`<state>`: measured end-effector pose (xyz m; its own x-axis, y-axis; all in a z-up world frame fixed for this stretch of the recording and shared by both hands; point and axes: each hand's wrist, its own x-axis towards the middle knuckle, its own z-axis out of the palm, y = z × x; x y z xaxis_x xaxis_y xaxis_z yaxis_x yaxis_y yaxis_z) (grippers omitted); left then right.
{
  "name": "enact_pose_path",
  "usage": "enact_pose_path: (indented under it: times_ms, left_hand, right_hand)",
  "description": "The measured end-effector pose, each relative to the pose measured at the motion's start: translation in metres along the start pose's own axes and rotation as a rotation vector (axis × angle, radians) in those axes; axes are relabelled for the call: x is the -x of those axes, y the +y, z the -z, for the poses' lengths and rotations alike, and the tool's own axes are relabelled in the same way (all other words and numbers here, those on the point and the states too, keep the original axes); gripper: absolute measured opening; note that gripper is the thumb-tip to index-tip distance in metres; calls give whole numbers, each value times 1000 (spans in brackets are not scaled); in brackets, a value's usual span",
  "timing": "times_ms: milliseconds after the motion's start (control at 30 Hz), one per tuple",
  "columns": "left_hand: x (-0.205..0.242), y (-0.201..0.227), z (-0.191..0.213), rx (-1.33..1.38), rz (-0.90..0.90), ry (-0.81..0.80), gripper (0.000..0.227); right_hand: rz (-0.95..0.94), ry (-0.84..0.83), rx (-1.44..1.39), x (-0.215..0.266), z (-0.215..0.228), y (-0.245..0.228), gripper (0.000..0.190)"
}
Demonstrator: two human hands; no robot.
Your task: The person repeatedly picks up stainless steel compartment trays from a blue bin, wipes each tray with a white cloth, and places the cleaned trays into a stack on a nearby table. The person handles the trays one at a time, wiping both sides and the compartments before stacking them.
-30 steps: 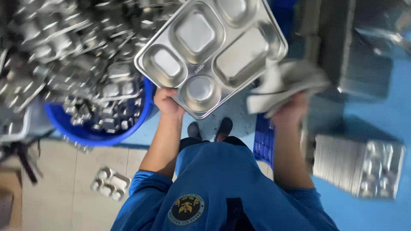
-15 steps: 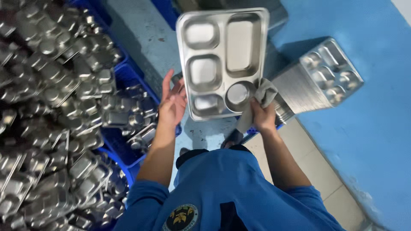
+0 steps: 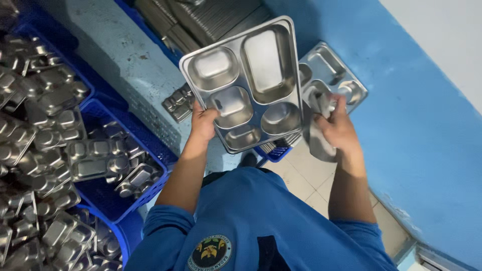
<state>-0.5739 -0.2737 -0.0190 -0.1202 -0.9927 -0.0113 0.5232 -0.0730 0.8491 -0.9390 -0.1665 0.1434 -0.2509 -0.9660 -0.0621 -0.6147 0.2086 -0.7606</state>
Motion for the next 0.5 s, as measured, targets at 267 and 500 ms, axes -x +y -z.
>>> enact_pose_path:
  times_ms: [267, 500]
  left_hand:
    - [14, 51, -131, -82, -31, -179, 86]
    - [14, 63, -144, -108, 23, -230, 81]
  right_hand:
    - [616, 356, 446, -38, -21, -83, 37]
    - [598, 234, 350, -46, -29, -77, 28]
